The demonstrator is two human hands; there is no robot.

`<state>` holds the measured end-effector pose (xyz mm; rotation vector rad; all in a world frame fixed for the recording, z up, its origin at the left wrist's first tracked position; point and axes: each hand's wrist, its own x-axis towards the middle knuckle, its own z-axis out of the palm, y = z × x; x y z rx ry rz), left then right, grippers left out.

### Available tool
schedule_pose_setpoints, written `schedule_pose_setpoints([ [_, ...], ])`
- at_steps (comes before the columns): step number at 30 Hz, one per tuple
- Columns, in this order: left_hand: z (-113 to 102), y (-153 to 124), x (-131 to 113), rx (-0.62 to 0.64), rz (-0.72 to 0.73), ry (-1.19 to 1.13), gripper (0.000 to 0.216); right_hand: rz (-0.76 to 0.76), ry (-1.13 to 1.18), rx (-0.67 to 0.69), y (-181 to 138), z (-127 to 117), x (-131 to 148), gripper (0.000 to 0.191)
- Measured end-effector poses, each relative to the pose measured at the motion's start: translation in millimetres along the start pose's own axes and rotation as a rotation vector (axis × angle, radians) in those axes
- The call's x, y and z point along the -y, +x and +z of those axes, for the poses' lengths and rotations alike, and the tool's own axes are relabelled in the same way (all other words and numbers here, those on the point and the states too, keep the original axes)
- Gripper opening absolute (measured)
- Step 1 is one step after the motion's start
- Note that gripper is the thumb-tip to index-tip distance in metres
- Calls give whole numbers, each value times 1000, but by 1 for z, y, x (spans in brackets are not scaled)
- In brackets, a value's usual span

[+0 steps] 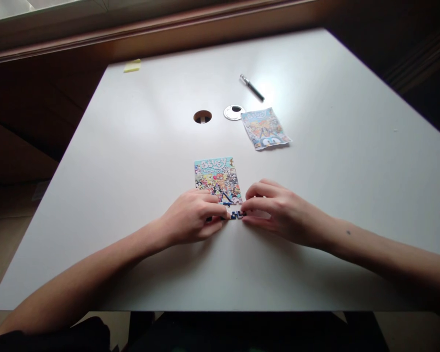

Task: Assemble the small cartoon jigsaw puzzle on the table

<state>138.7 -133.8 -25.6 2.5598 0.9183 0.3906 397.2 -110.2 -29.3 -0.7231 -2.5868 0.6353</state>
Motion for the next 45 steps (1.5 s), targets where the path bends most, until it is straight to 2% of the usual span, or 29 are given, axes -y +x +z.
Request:
schedule_pose_setpoints([
  [16,1,-1,1,-18,18,21,18,20,7,21,0,4,2,9],
  [25,3,-2,3,-20,16,14,20,-116,-33,36,2,2,8,18],
  [30,3,-1,1,-13,15,28,20,-171,-174,132,4,-3,9,20],
  [32,3,-2,0,-8,9,47,19,-165,-160,137,4,-5,8,20],
  [34,3,-3,-1,-10,7,74,19,-156,-72,99,4,-5,4,18],
  [37,4,-4,-1,-22,24,132,20,-138,45,-28,4,-6,-3,18],
  [40,4,-4,-1,-22,37,159,18,-141,-15,-92,5,-6,-8,18],
  [45,3,-3,-1,-4,28,139,17,-131,-187,30,6,-6,-9,17],
])
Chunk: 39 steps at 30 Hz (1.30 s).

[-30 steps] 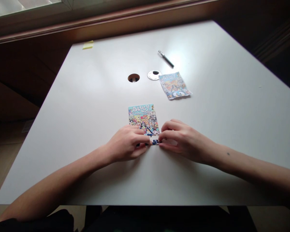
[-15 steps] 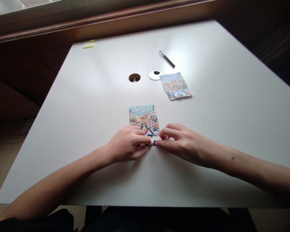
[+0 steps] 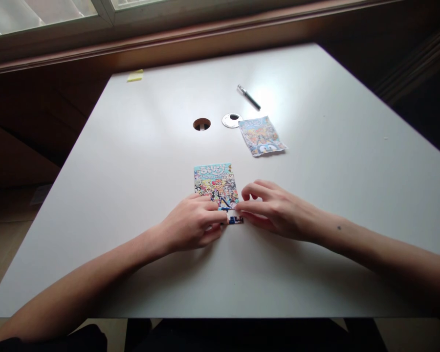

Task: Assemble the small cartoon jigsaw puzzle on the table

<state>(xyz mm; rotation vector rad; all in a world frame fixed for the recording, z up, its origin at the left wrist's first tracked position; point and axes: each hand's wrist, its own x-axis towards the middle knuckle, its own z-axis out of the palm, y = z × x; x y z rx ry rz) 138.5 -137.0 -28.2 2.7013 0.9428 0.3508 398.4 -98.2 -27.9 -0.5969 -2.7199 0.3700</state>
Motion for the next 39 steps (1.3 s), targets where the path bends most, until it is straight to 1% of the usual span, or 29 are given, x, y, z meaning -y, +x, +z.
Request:
schedule_pose_setpoints([
  [3,-1,0,0,5,6,-10,18,9,23,25,2,-1,1,17],
  [9,1,1,-1,5,5,-17,16,12,61,-4,8,-2,-1,16],
  [11,-1,2,-3,3,2,-34,15,33,90,-33,7,-5,-3,15],
  [14,-11,4,-5,-23,-12,-161,13,79,132,-51,2,-10,-7,13],
  [16,-25,5,-4,-84,-106,-295,13,96,117,0,-1,-13,-8,13],
  [17,-34,4,-1,-117,-191,-337,13,105,113,32,-3,-14,-8,13],
  [18,-42,3,3,-131,-283,-346,12,121,119,61,-4,-14,-8,13],
  [19,-50,1,8,-119,-369,-321,10,142,133,86,-4,-14,-7,13],
  [21,-63,-8,20,-23,-477,-252,12,187,172,125,-3,-14,-5,12],
  [23,-68,-21,32,88,-526,-223,13,217,199,140,-2,-14,-4,10],
  [25,-68,-35,38,121,-561,-218,13,229,212,142,-1,-14,-3,9],
  [29,-59,-53,34,65,-562,-304,13,236,226,172,1,-16,-4,8],
  [32,-55,-55,28,24,-522,-383,14,266,232,204,2,-18,-4,6],
  [35,-52,-54,27,-1,-500,-406,16,301,256,203,4,-19,-4,5],
  [39,-50,-52,28,-1,-479,-350,15,352,300,192,6,-21,-4,5],
])
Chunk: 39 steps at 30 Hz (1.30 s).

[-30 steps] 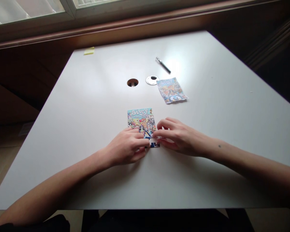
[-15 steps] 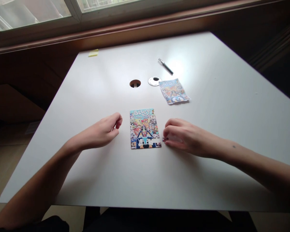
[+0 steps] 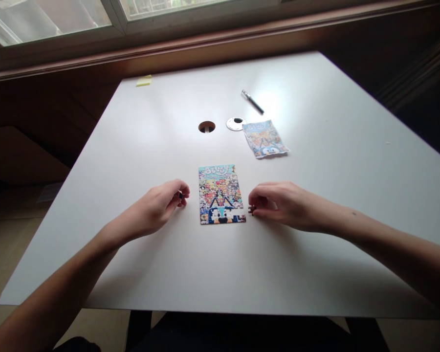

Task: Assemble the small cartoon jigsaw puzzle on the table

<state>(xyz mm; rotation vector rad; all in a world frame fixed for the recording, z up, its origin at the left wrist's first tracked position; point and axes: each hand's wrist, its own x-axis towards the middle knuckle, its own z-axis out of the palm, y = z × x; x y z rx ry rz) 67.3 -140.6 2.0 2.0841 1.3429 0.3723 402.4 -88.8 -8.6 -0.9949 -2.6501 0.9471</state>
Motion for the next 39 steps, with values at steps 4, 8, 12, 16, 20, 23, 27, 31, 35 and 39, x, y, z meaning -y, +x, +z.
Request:
schedule_pose_setpoints([
  [4,3,2,-3,-1,53,66,13,138,117,-4,2,-3,6,11],
  [8,2,3,-3,9,128,129,17,214,263,19,8,-1,13,14],
  [12,2,3,-6,-2,222,178,20,211,288,29,15,5,15,11],
  [16,21,7,-20,-61,354,206,18,184,244,24,20,8,15,11],
  [20,55,15,-37,-91,500,344,30,158,206,12,21,9,13,12],
  [23,73,19,-43,-99,527,442,39,141,188,-10,20,11,12,12],
  [27,80,20,-44,-135,531,487,40,109,150,-59,21,15,11,9],
  [31,82,18,-44,-153,558,535,39,58,106,-103,23,18,8,4],
  [35,84,18,-43,-162,589,574,40,29,33,-122,24,16,7,13],
  [39,86,17,-45,-161,613,580,41,49,-13,-27,27,12,12,15],
])
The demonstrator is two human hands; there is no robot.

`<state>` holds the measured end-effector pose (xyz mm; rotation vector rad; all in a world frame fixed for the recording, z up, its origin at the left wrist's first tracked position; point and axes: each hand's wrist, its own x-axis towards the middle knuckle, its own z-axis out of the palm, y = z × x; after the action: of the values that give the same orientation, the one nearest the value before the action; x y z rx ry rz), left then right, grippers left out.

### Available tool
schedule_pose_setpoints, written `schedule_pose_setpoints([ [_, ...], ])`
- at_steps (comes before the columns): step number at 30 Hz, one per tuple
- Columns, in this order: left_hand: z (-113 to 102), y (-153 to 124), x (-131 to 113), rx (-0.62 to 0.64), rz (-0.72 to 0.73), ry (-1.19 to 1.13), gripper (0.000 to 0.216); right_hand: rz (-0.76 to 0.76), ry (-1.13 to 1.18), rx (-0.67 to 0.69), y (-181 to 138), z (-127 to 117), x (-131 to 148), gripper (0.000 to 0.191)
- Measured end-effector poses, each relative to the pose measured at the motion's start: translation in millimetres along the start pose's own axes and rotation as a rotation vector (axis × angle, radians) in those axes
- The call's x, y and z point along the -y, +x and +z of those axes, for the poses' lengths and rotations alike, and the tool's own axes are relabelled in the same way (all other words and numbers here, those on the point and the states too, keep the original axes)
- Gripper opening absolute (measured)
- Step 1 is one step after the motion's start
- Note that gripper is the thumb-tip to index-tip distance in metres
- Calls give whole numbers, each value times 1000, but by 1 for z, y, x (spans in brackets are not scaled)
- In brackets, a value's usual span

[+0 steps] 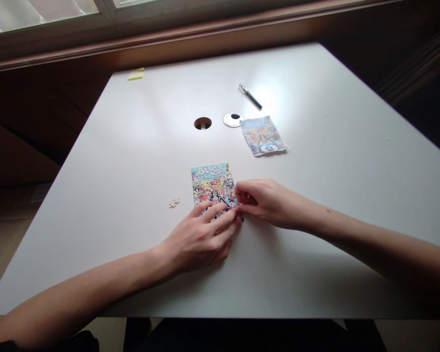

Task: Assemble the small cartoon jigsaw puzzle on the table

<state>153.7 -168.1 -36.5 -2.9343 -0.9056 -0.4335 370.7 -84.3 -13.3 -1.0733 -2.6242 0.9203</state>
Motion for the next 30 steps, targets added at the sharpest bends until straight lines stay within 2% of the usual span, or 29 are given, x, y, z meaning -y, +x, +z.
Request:
schedule_pose_setpoints([
  [4,-7,4,2,13,-45,-124,39,-19,-77,71,7,-5,6,13],
  [8,-25,1,20,-64,-230,-350,26,-46,-46,105,8,-9,9,11],
  [10,-32,-5,31,-43,-299,-368,19,-95,-35,93,5,-9,9,12],
  [14,-37,-18,43,16,-317,-321,20,-167,-63,74,-1,-3,10,16],
  [18,-33,-23,41,4,-302,-315,23,-326,-36,22,1,8,12,17],
  [21,-29,-20,36,9,-333,-358,14,-444,-18,-47,6,18,10,14],
  [26,-24,-12,25,42,-447,-441,7,-483,9,-106,12,30,1,15],
  [30,-28,-9,24,87,-426,-442,10,-495,35,-143,14,36,-5,16],
])
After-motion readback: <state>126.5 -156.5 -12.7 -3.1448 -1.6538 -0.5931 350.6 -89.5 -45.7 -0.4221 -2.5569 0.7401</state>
